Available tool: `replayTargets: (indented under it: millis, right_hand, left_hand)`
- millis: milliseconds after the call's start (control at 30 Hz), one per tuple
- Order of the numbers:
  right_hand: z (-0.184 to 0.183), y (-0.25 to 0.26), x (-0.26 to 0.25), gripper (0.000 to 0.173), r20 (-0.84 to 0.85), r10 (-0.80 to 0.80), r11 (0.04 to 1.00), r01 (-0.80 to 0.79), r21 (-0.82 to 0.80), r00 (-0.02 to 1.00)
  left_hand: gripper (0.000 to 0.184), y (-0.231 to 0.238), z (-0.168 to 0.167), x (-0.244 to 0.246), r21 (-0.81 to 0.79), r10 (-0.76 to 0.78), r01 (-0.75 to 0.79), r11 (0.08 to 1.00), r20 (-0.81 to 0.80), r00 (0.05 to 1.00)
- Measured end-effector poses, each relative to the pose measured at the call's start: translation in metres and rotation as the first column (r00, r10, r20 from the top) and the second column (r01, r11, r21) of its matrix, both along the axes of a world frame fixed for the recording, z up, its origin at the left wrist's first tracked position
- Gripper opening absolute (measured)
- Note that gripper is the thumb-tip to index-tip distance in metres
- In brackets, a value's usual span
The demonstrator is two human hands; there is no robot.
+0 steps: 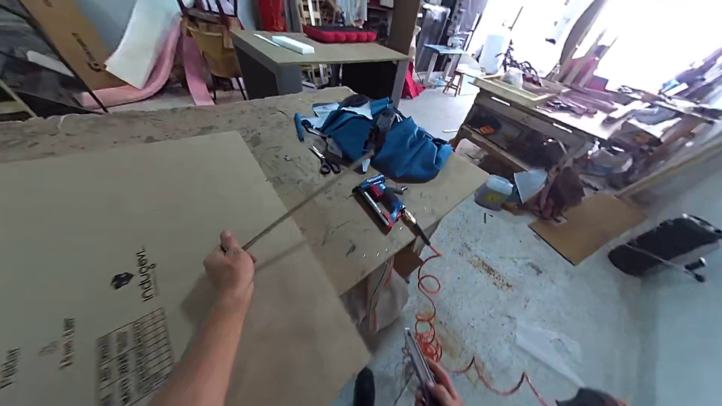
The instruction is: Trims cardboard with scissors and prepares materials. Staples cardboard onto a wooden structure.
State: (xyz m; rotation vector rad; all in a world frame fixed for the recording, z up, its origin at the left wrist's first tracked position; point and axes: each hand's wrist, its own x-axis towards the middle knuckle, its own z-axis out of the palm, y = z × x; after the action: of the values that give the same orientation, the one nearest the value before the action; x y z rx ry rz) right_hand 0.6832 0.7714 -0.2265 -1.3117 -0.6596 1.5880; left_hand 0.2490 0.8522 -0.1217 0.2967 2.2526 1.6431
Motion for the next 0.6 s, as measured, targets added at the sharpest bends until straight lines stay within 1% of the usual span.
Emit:
replayTargets:
  millis: [67,100,133,167,200,233,267,300,333,367,400,433,467,500,533,567,600]
  right_hand:
    - [0.013,0.086,-0.014,0.043,0.081,0.02,0.997,-0.026,0.071,0.997]
    - [0.021,0.133,-0.023,0.042,0.118,0.029,0.994,-0.042,0.106,0.993]
    - [0.03,0.182,-0.031,0.039,0.16,0.047,0.988,-0.07,0.141,0.986]
    - [0.039,0.232,-0.041,0.036,0.213,0.063,0.978,-0.103,0.182,0.975]
    - [0.048,0.282,-0.051,0.034,0.287,0.072,0.965,-0.139,0.221,0.955]
    - [0.054,0.327,-0.06,0.032,0.386,0.075,0.951,-0.182,0.25,0.92]
    - [0.059,0.367,-0.068,0.033,0.503,0.082,0.934,-0.242,0.262,0.861]
    - [0.063,0.399,-0.074,0.034,0.648,0.097,0.909,-0.333,0.251,0.755]
    - [0.067,0.423,-0.079,0.035,0.806,0.088,0.863,-0.449,0.231,0.585]
    - [0.069,0.441,-0.087,0.037,0.913,0.017,0.804,-0.549,0.23,0.407]
    - [0.069,0.452,-0.099,0.04,0.961,-0.069,0.719,-0.655,0.235,0.27]
    - [0.071,0.456,-0.114,0.044,0.972,-0.117,0.622,-0.748,0.231,0.204]
    - [0.069,0.454,-0.13,0.05,0.984,-0.11,0.551,-0.815,0.178,0.141]
    - [0.067,0.448,-0.144,0.06,0.995,-0.067,0.507,-0.857,0.095,0.07]
    - [0.063,0.44,-0.151,0.071,1.0,-0.02,0.488,-0.872,0.025,0.018]
    - [0.063,0.436,-0.155,0.079,1.0,0.027,0.494,-0.87,-0.018,-0.006]
    - [0.064,0.441,-0.16,0.082,0.998,0.061,0.517,-0.855,-0.046,-0.016]
  left_hand:
    - [0.069,0.064,0.002,0.023,0.07,0.045,-0.055,0.996,0.141,0.989]
    - [0.07,0.092,0.002,0.036,0.108,0.039,-0.061,0.992,0.195,0.98]
    - [0.069,0.114,0.002,0.048,0.137,0.0,-0.029,0.99,0.205,0.979]
    - [0.066,0.126,0.004,0.06,0.156,-0.068,0.043,0.987,0.162,0.984]
    - [0.061,0.126,0.007,0.074,0.148,-0.125,0.117,0.982,0.046,0.991]
    - [0.056,0.112,0.01,0.091,0.113,-0.174,0.188,0.976,-0.126,0.977]
    - [0.054,0.087,0.013,0.11,0.061,-0.224,0.253,0.966,-0.299,0.927]
    - [0.053,0.053,0.011,0.129,0.002,-0.264,0.295,0.955,-0.443,0.857]
    - [0.053,0.014,0.005,0.148,-0.045,-0.28,0.307,0.951,-0.552,0.785]
    - [0.051,-0.03,-0.005,0.167,-0.093,-0.282,0.288,0.953,-0.619,0.733]
    - [0.047,-0.073,-0.016,0.186,-0.129,-0.267,0.244,0.961,-0.654,0.708]
    - [0.044,-0.115,-0.029,0.204,-0.155,-0.24,0.183,0.971,-0.66,0.712]
    - [0.042,-0.158,-0.042,0.224,-0.186,-0.206,0.111,0.976,-0.639,0.741]
    - [0.042,-0.2,-0.055,0.246,-0.214,-0.159,0.032,0.976,-0.61,0.777]
    - [0.043,-0.241,-0.063,0.273,-0.256,-0.109,-0.052,0.965,-0.577,0.809]
    - [0.043,-0.274,-0.069,0.299,-0.289,-0.044,-0.149,0.946,-0.568,0.822]
    - [0.043,-0.301,-0.073,0.318,-0.307,0.019,-0.243,0.92,-0.585,0.811]
